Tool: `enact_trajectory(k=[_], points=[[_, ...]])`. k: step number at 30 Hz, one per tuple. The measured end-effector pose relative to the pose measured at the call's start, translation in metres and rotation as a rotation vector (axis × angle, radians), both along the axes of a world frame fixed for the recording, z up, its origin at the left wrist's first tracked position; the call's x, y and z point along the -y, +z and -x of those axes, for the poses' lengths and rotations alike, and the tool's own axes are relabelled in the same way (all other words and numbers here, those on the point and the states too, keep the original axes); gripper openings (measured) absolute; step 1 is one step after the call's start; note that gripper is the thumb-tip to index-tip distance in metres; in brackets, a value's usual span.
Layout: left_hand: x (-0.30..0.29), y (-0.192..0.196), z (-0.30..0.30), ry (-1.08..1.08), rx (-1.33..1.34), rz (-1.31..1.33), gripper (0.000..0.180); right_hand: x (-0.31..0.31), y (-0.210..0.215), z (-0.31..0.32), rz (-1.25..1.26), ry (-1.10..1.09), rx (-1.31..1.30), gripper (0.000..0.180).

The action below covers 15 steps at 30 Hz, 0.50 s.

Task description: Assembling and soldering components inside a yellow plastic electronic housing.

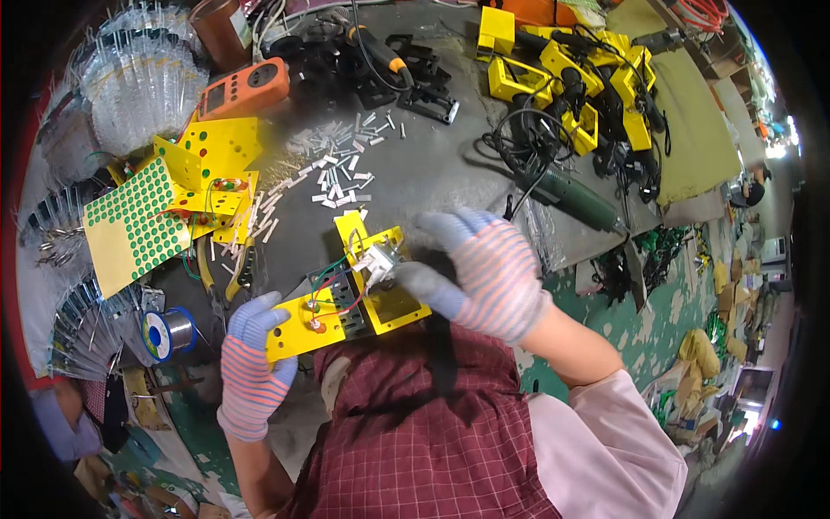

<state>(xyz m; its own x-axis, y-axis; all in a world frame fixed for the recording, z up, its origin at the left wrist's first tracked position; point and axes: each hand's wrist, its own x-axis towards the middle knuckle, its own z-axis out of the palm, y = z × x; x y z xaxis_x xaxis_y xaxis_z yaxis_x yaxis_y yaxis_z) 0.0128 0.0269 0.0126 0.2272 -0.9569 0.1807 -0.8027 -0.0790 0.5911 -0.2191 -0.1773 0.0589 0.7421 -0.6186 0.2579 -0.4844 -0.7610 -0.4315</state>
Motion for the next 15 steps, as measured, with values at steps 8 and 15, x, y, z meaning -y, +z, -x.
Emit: enact_trajectory(k=[8,15], points=[[0.016,0.039,-0.013,-0.294,-0.355,0.182,0.017,-0.014,-0.014,-0.016,-0.261,-0.001,-0.025,0.048],[0.085,0.033,0.033,-0.362,-0.657,0.159,0.013,-0.011,-0.028,-0.003,-0.181,0.28,0.19,0.032]])
